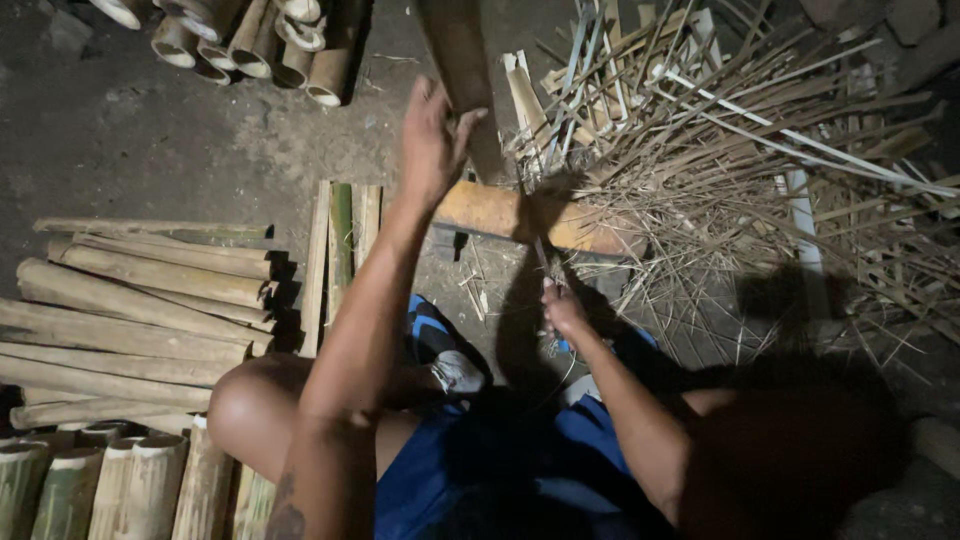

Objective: The person sits on the floor and uses a knife to shave the outer layer off bamboo poles. They hold each pole with one hand and scrape the blade along its length, then place the finished pieces into a stack.

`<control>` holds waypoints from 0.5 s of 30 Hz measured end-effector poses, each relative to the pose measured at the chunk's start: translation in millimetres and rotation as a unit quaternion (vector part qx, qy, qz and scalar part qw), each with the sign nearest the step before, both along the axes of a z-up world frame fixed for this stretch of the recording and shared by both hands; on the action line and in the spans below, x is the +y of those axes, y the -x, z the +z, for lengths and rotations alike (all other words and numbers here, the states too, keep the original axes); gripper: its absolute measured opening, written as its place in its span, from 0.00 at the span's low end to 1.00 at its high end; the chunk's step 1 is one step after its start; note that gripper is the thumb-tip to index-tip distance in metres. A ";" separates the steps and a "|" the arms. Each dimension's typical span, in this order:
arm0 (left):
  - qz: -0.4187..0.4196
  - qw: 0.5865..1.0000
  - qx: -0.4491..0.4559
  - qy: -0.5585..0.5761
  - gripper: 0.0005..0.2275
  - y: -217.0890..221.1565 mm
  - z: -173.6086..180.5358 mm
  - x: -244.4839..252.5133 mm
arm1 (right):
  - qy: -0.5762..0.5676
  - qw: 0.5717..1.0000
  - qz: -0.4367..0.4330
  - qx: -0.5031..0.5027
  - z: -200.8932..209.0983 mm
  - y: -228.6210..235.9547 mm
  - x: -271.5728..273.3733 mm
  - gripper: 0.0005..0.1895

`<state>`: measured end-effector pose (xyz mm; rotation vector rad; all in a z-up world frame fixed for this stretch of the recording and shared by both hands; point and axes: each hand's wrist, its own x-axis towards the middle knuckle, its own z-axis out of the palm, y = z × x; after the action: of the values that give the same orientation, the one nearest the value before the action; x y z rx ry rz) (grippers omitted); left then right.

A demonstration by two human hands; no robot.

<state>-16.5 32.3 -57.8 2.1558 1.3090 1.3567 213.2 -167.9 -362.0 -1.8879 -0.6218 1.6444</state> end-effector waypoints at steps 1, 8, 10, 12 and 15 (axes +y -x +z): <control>-0.005 1.000 -0.002 -0.024 0.10 -4.8 -8.1 -2.8 | 0.002 1.000 -0.004 0.012 0.9 -0.8 1.2 0.29; 0.005 0.991 -0.125 0.045 0.11 -23.2 -50.6 -26.6 | -0.030 0.999 0.012 -0.027 35.7 7.1 -11.6 0.26; 0.010 0.976 -0.188 0.109 0.14 -20.6 -38.2 -23.3 | -0.056 0.991 0.050 -0.111 60.4 12.5 -7.4 0.25; 0.000 0.979 -0.189 0.073 0.21 -12.3 -17.4 -15.1 | -0.073 0.974 0.097 -0.190 89.8 20.5 -0.6 0.26; 0.136 0.974 -0.096 -0.153 0.22 -5.2 15.0 -8.8 | -0.247 0.924 0.126 -0.265 140.5 35.4 17.6 0.24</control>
<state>-11.2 23.5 -42.9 2.0119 1.4359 1.9362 177.8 -150.3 -221.5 -1.9041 -1.4044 0.9527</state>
